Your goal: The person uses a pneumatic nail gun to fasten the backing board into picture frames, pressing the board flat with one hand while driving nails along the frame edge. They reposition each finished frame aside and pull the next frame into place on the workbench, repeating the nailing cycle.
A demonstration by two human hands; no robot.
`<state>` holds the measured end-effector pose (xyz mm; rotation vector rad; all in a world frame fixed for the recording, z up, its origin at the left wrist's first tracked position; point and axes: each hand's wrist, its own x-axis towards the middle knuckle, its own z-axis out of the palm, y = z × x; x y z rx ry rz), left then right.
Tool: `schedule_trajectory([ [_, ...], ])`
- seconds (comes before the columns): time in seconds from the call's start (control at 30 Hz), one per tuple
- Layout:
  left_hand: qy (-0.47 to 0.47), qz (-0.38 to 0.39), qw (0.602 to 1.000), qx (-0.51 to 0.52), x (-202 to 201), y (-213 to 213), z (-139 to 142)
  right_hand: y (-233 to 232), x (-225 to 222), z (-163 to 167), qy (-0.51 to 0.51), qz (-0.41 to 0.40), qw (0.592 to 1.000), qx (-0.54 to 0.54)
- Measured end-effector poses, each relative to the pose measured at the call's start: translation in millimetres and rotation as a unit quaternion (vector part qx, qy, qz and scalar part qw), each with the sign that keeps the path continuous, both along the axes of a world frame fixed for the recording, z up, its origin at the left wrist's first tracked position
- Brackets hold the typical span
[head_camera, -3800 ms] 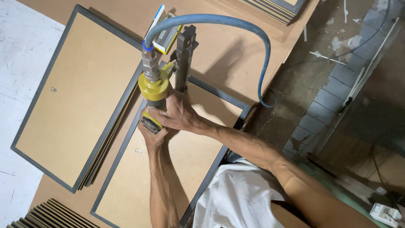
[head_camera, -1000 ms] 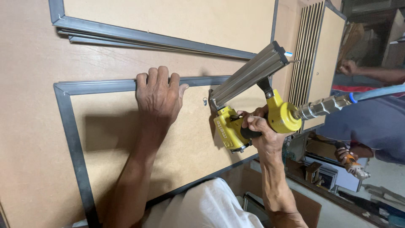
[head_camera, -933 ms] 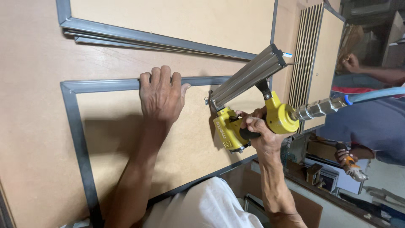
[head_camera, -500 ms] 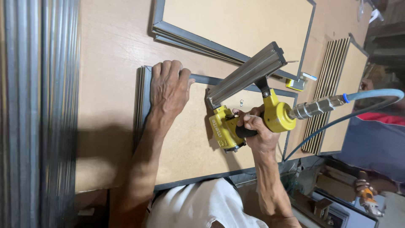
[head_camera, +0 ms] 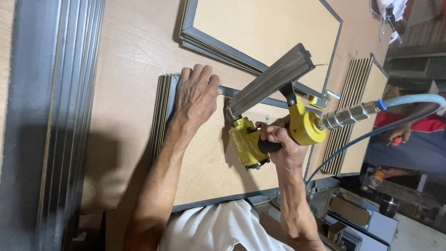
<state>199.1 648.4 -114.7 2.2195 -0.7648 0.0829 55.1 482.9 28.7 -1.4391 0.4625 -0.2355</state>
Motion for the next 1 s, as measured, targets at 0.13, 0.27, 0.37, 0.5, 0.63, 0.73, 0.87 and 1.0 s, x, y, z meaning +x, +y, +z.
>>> schedule_trajectory([
  [0.13, 0.002, 0.001, 1.000, -0.004, -2, 2, 3, -7, -6, -1, 0.013, 0.002, 1.000, 0.004],
  [0.27, -0.040, 0.044, 0.998, 0.014, -11, 21, 6, -21, -14, -7, 0.005, 0.100, 0.995, -0.010],
  [0.37, -0.002, 0.116, 0.993, -0.019, -40, 55, 7, -33, -6, -9, 0.007, 0.197, 0.980, 0.002],
  [0.5, 0.168, 0.167, 0.968, -0.087, -121, 117, 11, -34, 40, -18, -0.015, 0.360, 0.933, 0.014],
  [0.63, 0.203, 0.199, 0.942, -0.177, -202, 144, 13, -22, 85, -16, -0.034, 0.455, 0.887, -0.074],
  [0.73, 0.194, 0.217, 0.929, -0.228, -226, 147, 7, -6, 107, -14, -0.024, 0.483, 0.869, -0.105],
  [0.87, 0.171, 0.233, 0.922, -0.259, -229, 145, -5, 4, 128, -2, -0.004, 0.524, 0.843, -0.122],
  [1.0, 0.170, 0.250, 0.922, -0.241, -228, 147, -7, 6, 135, 5, 0.003, 0.548, 0.821, -0.161],
])
